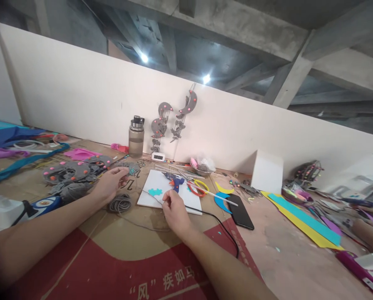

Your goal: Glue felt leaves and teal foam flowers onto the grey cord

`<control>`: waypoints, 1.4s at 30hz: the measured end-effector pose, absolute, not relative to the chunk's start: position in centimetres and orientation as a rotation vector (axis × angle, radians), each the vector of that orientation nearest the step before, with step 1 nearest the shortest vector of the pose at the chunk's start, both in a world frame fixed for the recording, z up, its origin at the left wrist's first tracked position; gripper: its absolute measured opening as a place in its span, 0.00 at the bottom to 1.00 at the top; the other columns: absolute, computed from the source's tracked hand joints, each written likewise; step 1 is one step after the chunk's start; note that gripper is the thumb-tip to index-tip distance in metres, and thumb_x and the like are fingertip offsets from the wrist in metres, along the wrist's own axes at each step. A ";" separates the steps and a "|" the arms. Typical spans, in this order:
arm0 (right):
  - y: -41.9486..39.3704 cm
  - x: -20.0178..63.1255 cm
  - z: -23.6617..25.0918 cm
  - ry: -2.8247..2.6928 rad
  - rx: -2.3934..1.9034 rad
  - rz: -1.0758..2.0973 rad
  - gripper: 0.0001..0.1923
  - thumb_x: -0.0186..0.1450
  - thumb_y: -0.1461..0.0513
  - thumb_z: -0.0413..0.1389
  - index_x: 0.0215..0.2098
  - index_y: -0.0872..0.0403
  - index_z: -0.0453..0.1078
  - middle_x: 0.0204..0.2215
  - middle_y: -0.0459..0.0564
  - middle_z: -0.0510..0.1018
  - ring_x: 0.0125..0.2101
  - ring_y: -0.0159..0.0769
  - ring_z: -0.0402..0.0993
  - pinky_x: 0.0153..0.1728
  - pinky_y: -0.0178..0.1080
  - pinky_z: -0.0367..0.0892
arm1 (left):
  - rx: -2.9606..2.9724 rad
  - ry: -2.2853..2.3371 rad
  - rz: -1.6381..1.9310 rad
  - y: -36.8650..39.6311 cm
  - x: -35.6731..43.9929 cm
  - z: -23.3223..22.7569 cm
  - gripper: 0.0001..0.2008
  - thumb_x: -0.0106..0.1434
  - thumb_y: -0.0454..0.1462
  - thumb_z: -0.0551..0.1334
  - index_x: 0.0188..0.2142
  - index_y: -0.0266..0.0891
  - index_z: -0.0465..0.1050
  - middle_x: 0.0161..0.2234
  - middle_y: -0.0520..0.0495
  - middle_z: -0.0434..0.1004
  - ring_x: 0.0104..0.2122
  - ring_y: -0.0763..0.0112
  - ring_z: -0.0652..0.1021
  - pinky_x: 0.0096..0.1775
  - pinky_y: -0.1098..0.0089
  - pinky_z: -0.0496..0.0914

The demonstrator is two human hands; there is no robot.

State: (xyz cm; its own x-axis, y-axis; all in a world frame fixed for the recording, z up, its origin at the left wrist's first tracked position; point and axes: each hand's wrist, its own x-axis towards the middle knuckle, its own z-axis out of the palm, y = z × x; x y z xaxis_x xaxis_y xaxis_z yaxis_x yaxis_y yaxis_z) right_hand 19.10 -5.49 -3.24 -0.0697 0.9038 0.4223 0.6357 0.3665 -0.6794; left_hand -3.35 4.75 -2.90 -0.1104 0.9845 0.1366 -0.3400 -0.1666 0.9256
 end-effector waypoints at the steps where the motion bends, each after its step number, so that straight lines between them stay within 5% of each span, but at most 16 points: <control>1: -5.6 19.1 -3.2 -1.807 -1.333 0.377 0.07 0.58 0.68 0.43 0.30 0.52 0.60 0.25 0.43 0.64 0.28 0.32 0.61 0.31 0.34 0.58 | 1.018 0.938 1.531 4.8 -3.3 -3.0 0.15 0.44 0.44 0.69 0.26 0.35 0.71 0.20 0.53 0.70 0.21 0.78 0.69 0.22 0.77 0.60; 9: -5.8 19.8 -2.0 -1.736 -1.354 0.316 0.12 0.65 0.63 0.41 0.37 0.52 0.66 0.29 0.46 0.70 0.31 0.35 0.66 0.35 0.36 0.61 | 1.055 0.990 1.514 4.4 -2.9 -3.1 0.17 0.43 0.44 0.70 0.26 0.35 0.71 0.20 0.52 0.70 0.20 0.78 0.69 0.21 0.77 0.61; 18: -3.5 22.2 -3.5 -1.709 -1.874 -0.176 0.20 0.64 0.56 0.50 0.48 0.61 0.65 0.47 0.64 0.69 0.50 0.50 0.62 0.51 0.49 0.57 | 1.127 0.976 1.512 4.2 -2.7 -3.0 0.16 0.46 0.45 0.69 0.26 0.35 0.71 0.19 0.52 0.70 0.18 0.79 0.67 0.21 0.77 0.59; 24: -2.0 21.5 -2.6 -1.801 -2.141 -0.074 0.24 0.65 0.51 0.47 0.46 0.62 0.69 0.47 0.66 0.71 0.51 0.50 0.65 0.51 0.44 0.59 | 1.180 0.969 1.521 4.1 -2.7 -2.9 0.17 0.46 0.47 0.68 0.27 0.36 0.72 0.20 0.52 0.70 0.18 0.79 0.67 0.22 0.77 0.59; 31: 0.5 20.9 -0.8 -1.808 -2.213 0.103 0.22 0.60 0.54 0.52 0.43 0.64 0.70 0.42 0.69 0.76 0.43 0.51 0.73 0.40 0.43 0.65 | 1.240 0.928 1.508 4.4 -2.7 -3.3 0.15 0.47 0.46 0.68 0.28 0.37 0.73 0.19 0.53 0.69 0.18 0.78 0.65 0.21 0.76 0.59; 39: 3.2 22.9 -0.2 -1.681 -2.179 0.399 0.08 0.55 0.59 0.54 0.22 0.54 0.70 0.17 0.53 0.74 0.21 0.41 0.72 0.22 0.38 0.62 | 1.292 0.975 1.495 4.4 -2.9 -3.0 0.12 0.51 0.44 0.65 0.28 0.37 0.72 0.20 0.53 0.68 0.18 0.78 0.65 0.22 0.76 0.59; 42: 3.3 23.6 -0.5 -1.644 -2.077 0.407 0.04 0.53 0.63 0.52 0.24 0.54 0.69 0.14 0.50 0.70 0.17 0.39 0.68 0.19 0.38 0.60 | 1.295 0.987 1.489 4.5 -2.9 -3.1 0.13 0.51 0.45 0.65 0.28 0.37 0.71 0.20 0.53 0.69 0.19 0.78 0.66 0.22 0.76 0.59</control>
